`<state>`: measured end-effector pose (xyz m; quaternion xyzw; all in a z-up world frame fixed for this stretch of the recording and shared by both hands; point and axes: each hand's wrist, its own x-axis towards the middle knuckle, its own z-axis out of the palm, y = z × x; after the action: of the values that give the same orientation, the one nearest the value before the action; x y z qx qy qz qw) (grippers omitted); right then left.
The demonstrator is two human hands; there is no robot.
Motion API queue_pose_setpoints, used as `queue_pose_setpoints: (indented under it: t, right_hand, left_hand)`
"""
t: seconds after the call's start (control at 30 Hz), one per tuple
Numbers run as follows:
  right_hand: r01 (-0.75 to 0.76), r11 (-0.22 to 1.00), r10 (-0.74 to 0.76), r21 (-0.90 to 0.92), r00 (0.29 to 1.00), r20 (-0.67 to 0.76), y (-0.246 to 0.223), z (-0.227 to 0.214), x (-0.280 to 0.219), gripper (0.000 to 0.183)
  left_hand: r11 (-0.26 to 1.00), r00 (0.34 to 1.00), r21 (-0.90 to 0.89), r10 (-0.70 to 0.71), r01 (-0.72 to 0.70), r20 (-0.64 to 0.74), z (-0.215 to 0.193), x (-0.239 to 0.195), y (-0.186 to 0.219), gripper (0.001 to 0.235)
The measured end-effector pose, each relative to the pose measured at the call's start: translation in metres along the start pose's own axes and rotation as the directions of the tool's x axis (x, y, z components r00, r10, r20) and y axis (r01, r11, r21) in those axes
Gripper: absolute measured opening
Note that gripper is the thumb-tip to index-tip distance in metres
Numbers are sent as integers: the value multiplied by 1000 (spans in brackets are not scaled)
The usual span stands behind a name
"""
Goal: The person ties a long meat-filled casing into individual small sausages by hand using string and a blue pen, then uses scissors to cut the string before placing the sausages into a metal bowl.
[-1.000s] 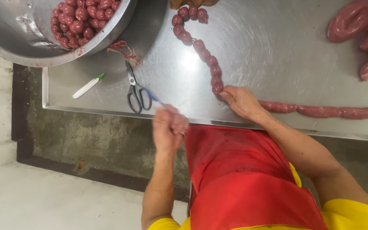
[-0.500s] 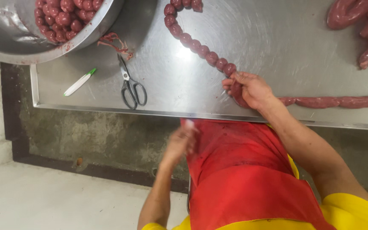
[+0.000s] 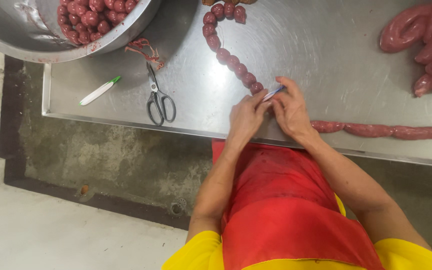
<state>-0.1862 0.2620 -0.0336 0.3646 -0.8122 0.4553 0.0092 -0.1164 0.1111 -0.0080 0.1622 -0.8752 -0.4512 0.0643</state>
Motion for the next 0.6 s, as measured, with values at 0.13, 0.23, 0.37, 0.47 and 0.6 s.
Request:
queue_pose_setpoints:
  t: [0.13, 0.23, 0.37, 0.47, 0.6]
  right_hand:
    - [-227, 958, 221, 176, 974, 52, 8, -10, 1, 8]
    - [-127, 957, 113, 262, 991, 66, 1, -14, -10, 8]
    - [-71, 972, 80, 223, 996, -29, 1, -15, -6, 6]
    - [-202, 922, 194, 329, 979, 57, 14, -15, -10, 8]
    - [-505, 461, 492, 729, 830, 264, 32, 6, -24, 14]
  left_hand:
    - [915, 996, -403, -44, 8, -81, 32, -5, -27, 41]
    - [913, 999, -409, -3, -15, -43, 52, -21, -41, 31]
    - [799, 980, -576, -195, 174, 25, 60, -19, -37, 36]
    - [602, 970, -782, -240, 165, 20, 49, -9, -33, 36]
    - [548, 995, -836, -57, -41, -87, 34, -9, -18, 36]
